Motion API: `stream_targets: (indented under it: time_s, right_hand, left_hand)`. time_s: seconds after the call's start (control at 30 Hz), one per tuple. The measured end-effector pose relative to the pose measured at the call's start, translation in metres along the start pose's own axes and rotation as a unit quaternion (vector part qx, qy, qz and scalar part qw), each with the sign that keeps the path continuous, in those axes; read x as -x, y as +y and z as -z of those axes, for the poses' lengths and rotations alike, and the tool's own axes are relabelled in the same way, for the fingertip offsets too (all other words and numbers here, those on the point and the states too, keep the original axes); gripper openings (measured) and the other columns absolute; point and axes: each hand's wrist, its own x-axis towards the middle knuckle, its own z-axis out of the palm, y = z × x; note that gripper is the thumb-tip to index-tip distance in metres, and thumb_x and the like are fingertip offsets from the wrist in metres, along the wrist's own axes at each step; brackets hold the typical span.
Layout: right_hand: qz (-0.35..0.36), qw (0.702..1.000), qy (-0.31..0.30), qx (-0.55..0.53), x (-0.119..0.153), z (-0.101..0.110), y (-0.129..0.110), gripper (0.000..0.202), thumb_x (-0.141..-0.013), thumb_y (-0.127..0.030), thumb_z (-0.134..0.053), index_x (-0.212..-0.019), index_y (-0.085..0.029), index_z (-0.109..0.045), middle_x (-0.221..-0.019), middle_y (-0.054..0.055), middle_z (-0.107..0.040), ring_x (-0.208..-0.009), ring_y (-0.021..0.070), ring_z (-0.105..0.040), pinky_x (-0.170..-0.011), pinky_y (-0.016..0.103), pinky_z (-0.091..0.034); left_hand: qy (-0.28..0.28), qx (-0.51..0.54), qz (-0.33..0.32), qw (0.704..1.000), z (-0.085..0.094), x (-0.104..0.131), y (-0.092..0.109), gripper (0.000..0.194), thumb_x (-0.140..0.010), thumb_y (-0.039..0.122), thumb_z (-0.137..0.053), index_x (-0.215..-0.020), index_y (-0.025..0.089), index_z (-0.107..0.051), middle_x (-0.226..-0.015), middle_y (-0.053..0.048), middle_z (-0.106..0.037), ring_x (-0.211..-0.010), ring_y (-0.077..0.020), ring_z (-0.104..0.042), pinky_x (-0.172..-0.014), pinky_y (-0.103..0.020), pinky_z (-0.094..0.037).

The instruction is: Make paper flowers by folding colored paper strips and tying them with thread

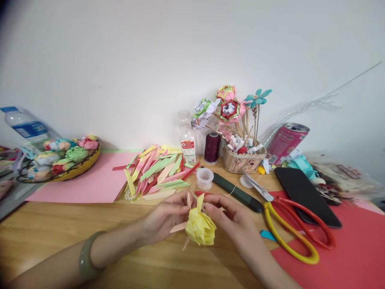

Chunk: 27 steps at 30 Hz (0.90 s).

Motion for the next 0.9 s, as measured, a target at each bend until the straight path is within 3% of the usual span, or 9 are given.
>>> stream_targets:
  time_s: [0.17, 0.47, 0.73, 0.9]
  right_hand:
    - [-0.001, 1.0, -0.028, -0.007, -0.001, -0.002, 0.003, 0.027, -0.07, -0.043, -0.059, -0.084, -0.02, -0.063, -0.08, 0.002, -0.064, -0.073, 0.0175, -0.06, -0.066, 0.027, -0.048]
    - [0.062, 0.997, -0.007, 0.038, -0.002, -0.01, 0.01, 0.023, -0.069, -0.042, -0.06, -0.073, -0.019, -0.062, -0.071, 0.002, -0.061, -0.065, 0.0154, -0.057, -0.058, 0.026, -0.046]
    - [0.06, 0.997, 0.009, 0.051, 0.001, -0.004, 0.006, 0.026, -0.074, -0.042, -0.055, -0.086, -0.022, -0.065, -0.087, 0.003, -0.067, -0.078, 0.0191, -0.061, -0.066, 0.029, -0.05]
    - [0.075, 0.995, 0.033, 0.058, -0.001, -0.002, 0.007, 0.024, -0.073, -0.04, -0.057, -0.088, -0.023, -0.066, -0.096, 0.004, -0.066, -0.088, 0.0201, -0.06, -0.076, 0.03, -0.049]
  left_hand:
    - [-0.003, -0.024, 0.025, 0.999, 0.005, 0.0, -0.002, 0.016, -0.063, 0.015, -0.063, -0.069, 0.013, -0.049, -0.066, 0.0, -0.05, -0.058, -0.0081, -0.048, -0.058, -0.021, -0.037]
    - [0.027, -0.141, -0.011, 0.99, -0.001, 0.001, -0.006, 0.033, -0.052, 0.015, -0.074, -0.064, 0.015, -0.043, -0.065, 0.003, -0.049, -0.061, -0.0071, -0.046, -0.06, -0.021, -0.035]
    - [0.096, -0.104, 0.021, 0.99, -0.006, 0.003, 0.004, 0.021, -0.056, 0.017, -0.063, -0.069, 0.016, -0.046, -0.066, 0.004, -0.047, -0.059, -0.0072, -0.045, -0.058, -0.021, -0.035]
    - [0.111, -0.156, 0.027, 0.981, -0.003, 0.003, 0.004, 0.012, -0.061, 0.019, -0.053, -0.071, 0.017, -0.047, -0.07, 0.002, -0.05, -0.059, -0.0086, -0.046, -0.055, -0.021, -0.032]
